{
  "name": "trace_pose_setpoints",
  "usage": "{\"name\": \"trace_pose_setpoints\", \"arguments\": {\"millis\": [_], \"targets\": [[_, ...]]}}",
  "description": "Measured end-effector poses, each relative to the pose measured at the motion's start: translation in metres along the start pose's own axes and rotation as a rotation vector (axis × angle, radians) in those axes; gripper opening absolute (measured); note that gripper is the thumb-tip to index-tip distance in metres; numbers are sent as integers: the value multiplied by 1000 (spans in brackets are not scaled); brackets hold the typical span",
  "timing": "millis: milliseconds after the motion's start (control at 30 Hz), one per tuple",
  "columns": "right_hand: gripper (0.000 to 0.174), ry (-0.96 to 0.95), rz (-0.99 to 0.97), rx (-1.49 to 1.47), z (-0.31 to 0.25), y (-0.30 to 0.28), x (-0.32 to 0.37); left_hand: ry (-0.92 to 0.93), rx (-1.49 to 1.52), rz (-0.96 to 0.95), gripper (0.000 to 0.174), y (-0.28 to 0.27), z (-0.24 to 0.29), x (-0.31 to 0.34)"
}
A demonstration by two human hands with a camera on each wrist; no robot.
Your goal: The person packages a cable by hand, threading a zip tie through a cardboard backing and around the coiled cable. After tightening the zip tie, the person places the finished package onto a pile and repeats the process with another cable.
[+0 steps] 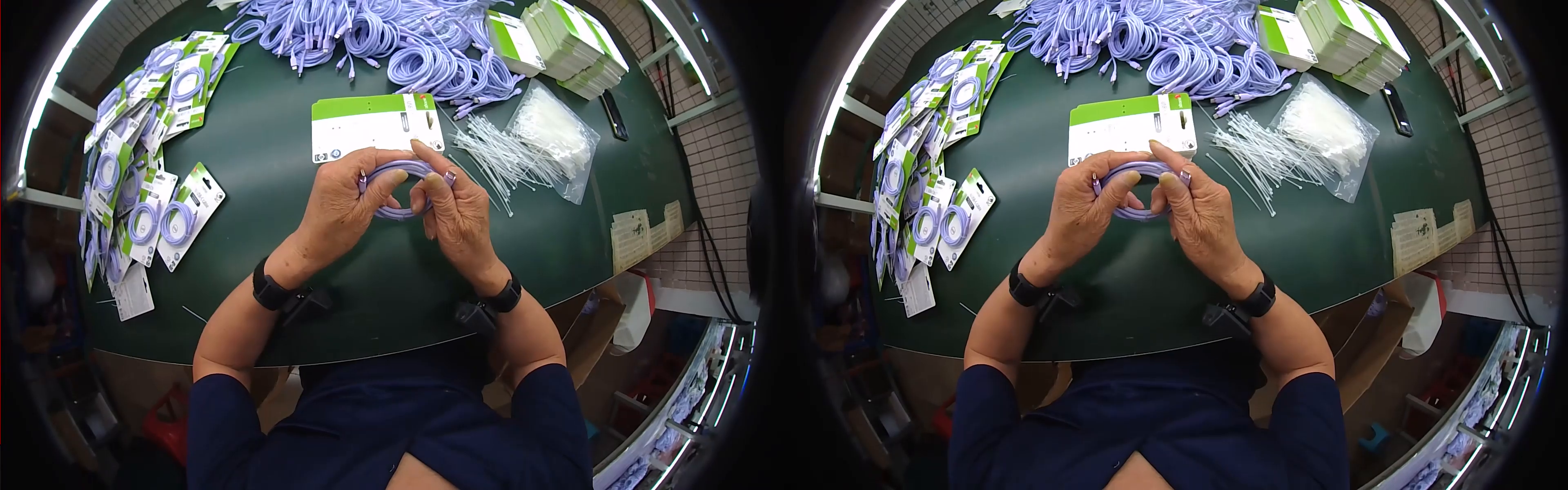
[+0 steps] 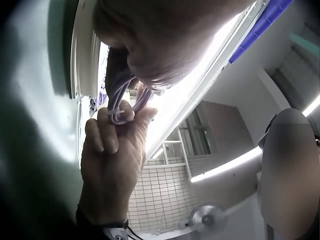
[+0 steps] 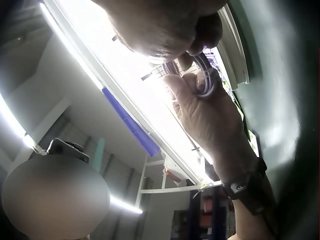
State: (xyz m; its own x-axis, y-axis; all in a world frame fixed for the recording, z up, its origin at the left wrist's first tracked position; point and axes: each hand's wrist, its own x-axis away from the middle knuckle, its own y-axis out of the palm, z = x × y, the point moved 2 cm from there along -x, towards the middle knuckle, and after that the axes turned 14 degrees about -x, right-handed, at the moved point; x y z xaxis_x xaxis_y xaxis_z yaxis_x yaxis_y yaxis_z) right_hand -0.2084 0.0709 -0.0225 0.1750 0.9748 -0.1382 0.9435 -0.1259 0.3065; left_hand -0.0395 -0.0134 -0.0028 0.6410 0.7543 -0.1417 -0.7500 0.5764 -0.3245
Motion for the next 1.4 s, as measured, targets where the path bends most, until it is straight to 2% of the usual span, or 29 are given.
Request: {"name": "trace_pose_setpoints", "arguments": {"millis": [133, 233, 367, 533, 600, 667, 767, 800, 900, 933, 1033, 1167, 1200, 1300, 1400], "targets": [[49, 46, 25, -43, -8, 1, -1, -85, 51, 3, 41, 0, 0, -1], [50, 86, 25, -65, -11, -5, -3, 77, -67, 3, 43, 1, 10, -4], [51, 154, -9, -85, -12, -9, -5, 121, -177, 6, 46, 6, -12, -3], [52, 156, 15, -211, -5, -3, -2, 214, -383, 31, 42, 7, -6, -3], [52, 135, 18, -248, -5, 1, -3, 174, -376, 83, 37, 2, -7, -3], [51, 171, 14, -108, -6, 7, -2, 172, -375, 120, 35, -3, -2, -4], [50, 198, -33, -46, -7, 8, -2, -62, -218, -40, 29, -6, 1, -4], [49, 221, -68, -65, -6, 8, -2, -51, -217, -28, 29, -10, 5, -6], [46, 237, -72, -136, -2, 5, -1, -250, 121, -212, 41, -18, 12, -10], [44, 233, -35, -196, 0, 4, -1, -243, 122, -207, 41, -16, 11, -10], [40, 203, 39, -303, 5, -2, -1, -59, 230, 99, 56, -3, 0, -5], [35, 149, 127, -448, 2, -2, -2, 93, 173, 242, 66, 25, -6, 10], [34, 141, 135, -495, 1, 1, -1, 89, 171, 238, 66, 33, -5, 13], [34, 134, 136, -528, 6, 3, 0, 4, 490, 496, 61, 44, 6, 16], [38, 138, 115, -481, 8, 2, -1, -22, 373, 417, 55, 37, -3, 14]]}}
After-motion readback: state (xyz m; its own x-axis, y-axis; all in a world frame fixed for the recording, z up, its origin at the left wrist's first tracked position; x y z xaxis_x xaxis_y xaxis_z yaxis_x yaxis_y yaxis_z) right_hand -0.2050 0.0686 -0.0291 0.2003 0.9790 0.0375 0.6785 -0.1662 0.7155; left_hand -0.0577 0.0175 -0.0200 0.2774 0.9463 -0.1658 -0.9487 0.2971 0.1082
